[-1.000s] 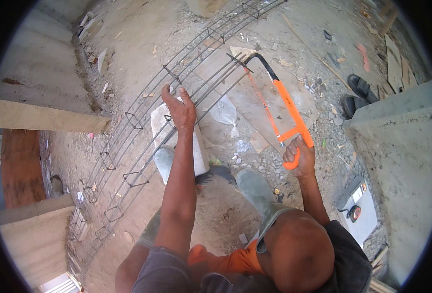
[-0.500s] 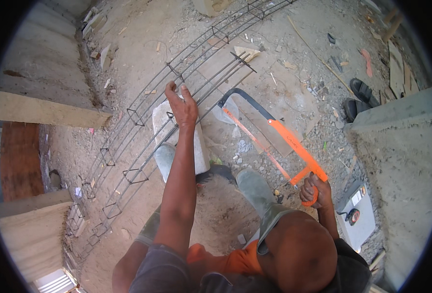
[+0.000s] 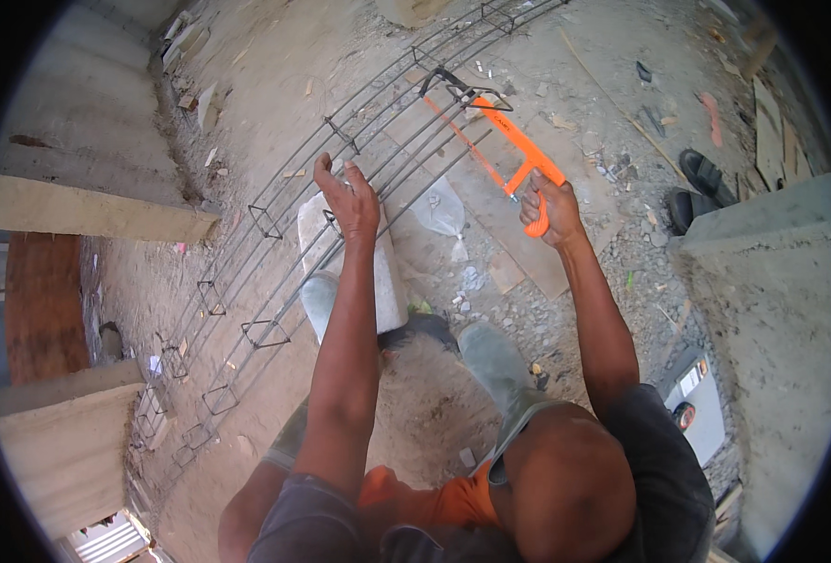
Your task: The person measures a metal rebar frame with a tape measure and cuts a wire on the frame using a hacksaw.
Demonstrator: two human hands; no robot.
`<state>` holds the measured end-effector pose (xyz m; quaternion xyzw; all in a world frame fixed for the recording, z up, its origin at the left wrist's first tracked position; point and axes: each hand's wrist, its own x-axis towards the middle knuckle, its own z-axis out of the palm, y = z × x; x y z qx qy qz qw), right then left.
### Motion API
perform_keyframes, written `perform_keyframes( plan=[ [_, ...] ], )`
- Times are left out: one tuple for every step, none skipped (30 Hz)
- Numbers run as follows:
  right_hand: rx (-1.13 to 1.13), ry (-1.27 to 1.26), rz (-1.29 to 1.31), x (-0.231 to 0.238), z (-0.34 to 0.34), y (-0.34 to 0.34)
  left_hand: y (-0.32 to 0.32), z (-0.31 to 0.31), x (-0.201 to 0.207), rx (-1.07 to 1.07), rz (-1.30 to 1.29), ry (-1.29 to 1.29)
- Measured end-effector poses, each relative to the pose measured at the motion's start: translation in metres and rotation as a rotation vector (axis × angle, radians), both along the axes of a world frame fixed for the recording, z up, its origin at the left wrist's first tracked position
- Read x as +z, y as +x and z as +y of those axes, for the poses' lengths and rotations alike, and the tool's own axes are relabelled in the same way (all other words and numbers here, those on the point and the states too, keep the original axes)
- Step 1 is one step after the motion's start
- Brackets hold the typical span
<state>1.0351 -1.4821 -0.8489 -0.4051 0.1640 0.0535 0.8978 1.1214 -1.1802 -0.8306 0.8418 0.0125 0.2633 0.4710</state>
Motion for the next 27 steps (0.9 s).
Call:
perform_keyframes(
  plan=[
    [-0.002, 0.021, 0.017, -0.004, 0.009, -0.001, 0.002, 0.008, -0.005, 0.021, 0.014, 0.006],
    [-0.004, 0.008, 0.009, -0.01, 0.01, -0.006, 0.002, 0.009, -0.005, 0.037, 0.029, 0.003],
    [-0.006, -0.006, 0.001, -0.014, 0.008, -0.013, 0.001, 0.007, -0.005, 0.033, 0.057, 0.022],
    [-0.003, -0.017, -0.003, -0.017, 0.003, -0.022, 0.002, 0.004, 0.0, 0.021, 0.041, 0.003],
    [-0.041, -0.035, 0.001, -0.019, -0.002, -0.033, 0.004, 0.005, 0.0, 0.023, 0.04, -0.009],
    [-0.078, -0.055, 0.005, -0.019, -0.01, -0.044, 0.003, 0.007, -0.001, 0.024, 0.038, -0.021],
    [-0.105, -0.05, 0.026, -0.015, -0.014, -0.057, 0.001, 0.007, -0.003, 0.015, 0.055, -0.02],
    [-0.138, -0.051, 0.041, -0.008, -0.015, -0.07, 0.002, 0.005, -0.003, 0.001, 0.066, -0.023],
    [-0.172, -0.007, 0.074, 0.002, -0.005, -0.082, 0.003, 0.013, -0.003, -0.007, 0.075, -0.02],
    [-0.214, 0.025, 0.103, 0.013, 0.0, -0.094, 0.008, 0.017, -0.001, -0.017, 0.043, 0.004],
    [-0.229, 0.081, 0.091, 0.014, 0.002, -0.108, 0.008, 0.023, -0.003, -0.026, 0.019, 0.028],
    [-0.245, 0.14, 0.08, 0.015, 0.004, -0.122, 0.006, 0.029, -0.005, -0.036, -0.003, 0.054],
    [-0.267, 0.17, 0.091, 0.02, 0.004, -0.137, 0.004, 0.035, -0.005, -0.054, -0.047, 0.147],
    [-0.302, 0.19, 0.091, 0.036, -0.002, -0.153, 0.006, 0.029, -0.004, -0.102, -0.047, 0.182],
    [-0.325, 0.231, 0.095, 0.044, -0.003, -0.171, 0.004, 0.028, -0.006, -0.147, -0.033, 0.235],
    [-0.35, 0.273, 0.101, 0.051, -0.004, -0.187, 0.002, 0.03, -0.007, -0.194, -0.019, 0.289],
    [-0.329, 0.256, 0.088, 0.058, -0.008, -0.201, 0.001, 0.029, -0.002, -0.203, 0.166, 0.313],
    [-0.309, 0.236, 0.077, 0.065, -0.014, -0.214, -0.003, 0.024, 0.011, -0.214, 0.351, 0.332],
    [-0.286, 0.218, 0.066, 0.069, -0.017, -0.221, -0.007, 0.022, 0.023, -0.223, 0.538, 0.35],
    [-0.292, 0.175, 0.087, 0.069, -0.017, -0.225, -0.011, 0.023, 0.028, -0.268, 0.558, 0.349],
    [-0.299, 0.131, 0.108, 0.069, -0.017, -0.227, -0.014, 0.026, 0.033, -0.314, 0.577, 0.347],
    [-0.306, 0.085, 0.125, 0.071, -0.016, -0.227, -0.015, 0.028, 0.033, -0.361, 0.593, 0.343],
    [-0.328, 0.167, 0.115, 0.07, -0.013, -0.225, -0.015, 0.028, 0.032, -0.341, 0.59, 0.36],
    [-0.35, 0.249, 0.105, 0.065, -0.007, -0.22, -0.015, 0.027, 0.032, -0.322, 0.586, 0.376],
    [-0.369, 0.333, 0.096, 0.062, 0.0, -0.212, -0.017, 0.028, 0.032, -0.3, 0.584, 0.395],
    [-0.407, 0.407, 0.087, 0.055, 0.005, -0.207, -0.017, 0.023, 0.032, -0.281, 0.586, 0.407],
    [-0.446, 0.481, 0.077, 0.045, 0.009, -0.202, -0.018, 0.017, 0.032, -0.263, 0.588, 0.419]
  ],
)
